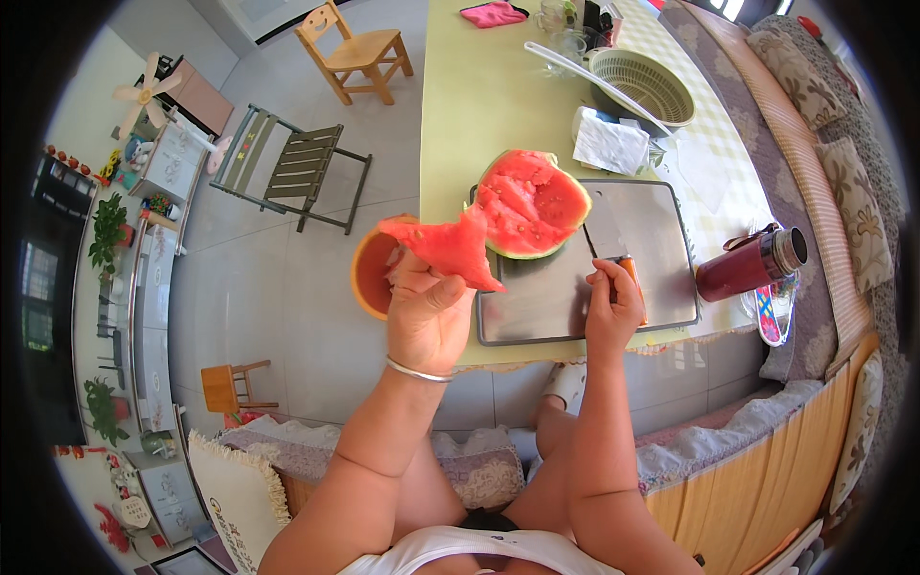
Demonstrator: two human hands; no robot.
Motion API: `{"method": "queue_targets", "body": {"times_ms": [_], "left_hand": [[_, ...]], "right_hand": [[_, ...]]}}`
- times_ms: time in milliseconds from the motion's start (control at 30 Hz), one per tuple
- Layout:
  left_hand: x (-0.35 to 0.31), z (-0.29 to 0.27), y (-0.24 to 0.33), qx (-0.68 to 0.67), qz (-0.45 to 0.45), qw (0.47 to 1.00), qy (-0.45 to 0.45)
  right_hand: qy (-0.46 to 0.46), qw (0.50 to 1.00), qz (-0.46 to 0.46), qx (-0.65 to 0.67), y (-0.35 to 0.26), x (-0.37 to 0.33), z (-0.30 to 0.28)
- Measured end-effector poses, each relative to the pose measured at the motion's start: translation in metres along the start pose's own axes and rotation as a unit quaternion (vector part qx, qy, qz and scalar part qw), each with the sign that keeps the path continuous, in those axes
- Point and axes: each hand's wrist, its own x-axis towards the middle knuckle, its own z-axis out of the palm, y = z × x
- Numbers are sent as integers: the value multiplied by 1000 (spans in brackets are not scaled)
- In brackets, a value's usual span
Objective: The person cuts pieces from a watermelon with a cleaver, places the pieces into a bucket, and wipes the cutting board and tool with a cloth.
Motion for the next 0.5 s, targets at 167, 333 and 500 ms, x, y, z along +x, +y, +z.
{"method": "queue_targets", "body": {"times_ms": [167, 333, 500], "left_hand": [[-3, 8, 4, 35, 35, 996, -68], [-9, 21, 15, -27, 71, 986, -149], [-29, 45, 26, -47, 85, 966, -239]], "right_hand": [[0, 999, 31, 20, -4, 0, 0], [-11, 984, 123, 126, -8, -6, 7], [-4, 981, 131, 143, 2, -3, -3]]}}
